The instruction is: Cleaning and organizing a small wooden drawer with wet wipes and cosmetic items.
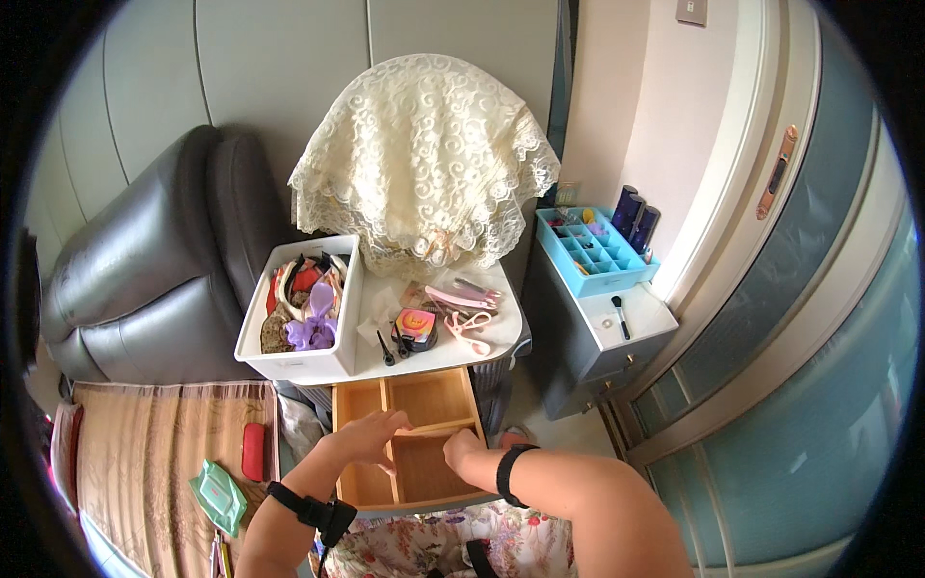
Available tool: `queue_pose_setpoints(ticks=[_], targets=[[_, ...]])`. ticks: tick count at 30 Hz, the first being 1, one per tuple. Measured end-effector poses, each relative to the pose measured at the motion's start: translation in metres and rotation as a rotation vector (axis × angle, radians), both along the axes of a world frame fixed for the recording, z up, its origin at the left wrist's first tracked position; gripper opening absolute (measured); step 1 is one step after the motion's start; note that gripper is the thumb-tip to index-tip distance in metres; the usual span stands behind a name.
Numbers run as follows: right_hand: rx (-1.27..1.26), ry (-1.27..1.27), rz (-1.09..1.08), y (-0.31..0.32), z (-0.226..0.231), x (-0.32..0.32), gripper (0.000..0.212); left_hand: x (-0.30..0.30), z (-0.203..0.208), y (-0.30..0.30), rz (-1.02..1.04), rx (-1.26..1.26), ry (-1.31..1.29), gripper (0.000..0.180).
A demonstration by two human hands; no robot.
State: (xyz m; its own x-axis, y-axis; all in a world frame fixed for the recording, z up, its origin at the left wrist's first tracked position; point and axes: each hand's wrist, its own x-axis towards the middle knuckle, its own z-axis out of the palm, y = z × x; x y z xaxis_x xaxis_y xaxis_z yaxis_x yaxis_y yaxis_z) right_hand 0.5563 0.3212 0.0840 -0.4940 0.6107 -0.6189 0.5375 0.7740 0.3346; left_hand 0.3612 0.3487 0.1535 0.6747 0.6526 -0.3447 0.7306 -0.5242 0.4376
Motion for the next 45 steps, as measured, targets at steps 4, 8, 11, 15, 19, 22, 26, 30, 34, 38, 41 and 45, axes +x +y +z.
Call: queue_pose_setpoints(ticks=[4,8,11,15,19,22,26,30,34,38,41,45], targets=[[-0.055,-0.015,0.017,-0.004,0.006,-0.004,0.022,-0.001,0.001,-0.003,-0.012,0.002,0.008,0.077],[-0.436,-0.075,-0.002,-0.014,0.024,0.001,0.018,0.001,-0.008,-0.003,0.0,0.043,0.0,0.08],[-0.501,0.042,-0.082,-0.007,0.028,0.011,0.019,0.005,0.003,-0.004,0.002,0.039,-0.011,0.078],[-0.475,0.431,-0.253,-0.024,0.096,0.032,0.026,-0.004,-0.004,-0.001,0.0,0.001,-0.028,0.075],[-0.065,1.225,-0.3,0.005,0.091,0.082,0.021,-0.005,0.01,-0.009,0.061,-0.044,-0.058,0.071],[0.184,1.531,-0.371,0.037,0.066,0.09,0.023,-0.009,0.004,-0.021,-0.026,0.156,-0.193,0.072],[0.281,1.506,-0.335,0.052,0.025,0.076,0.025,-0.009,0.012,-0.047,0.109,0.127,-0.116,0.061],[0.114,1.437,-0.434,0.025,0.03,0.072,0.027,-0.041,0.005,-0.069,0.222,-0.078,-0.19,0.053],[0.169,1.45,-0.43,-0.031,0.034,0.076,0.027,-0.048,0.001,-0.086,0.192,0.109,-0.225,0.048],[0.089,1.411,-0.417,-0.077,0.033,0.08,0.028,-0.051,-0.008,-0.111,0.234,0.041,-0.227,0.04],[-0.076,1.328,-0.497,-0.092,0.044,0.084,0.03,-0.049,-0.005,-0.123,0.285,0.0,-0.178,0.039],[-0.22,1.264,-0.613,-0.088,0.073,0.066,0.022,-0.058,-0.025,-0.132,0.311,0.121,-0.24,0.038]])
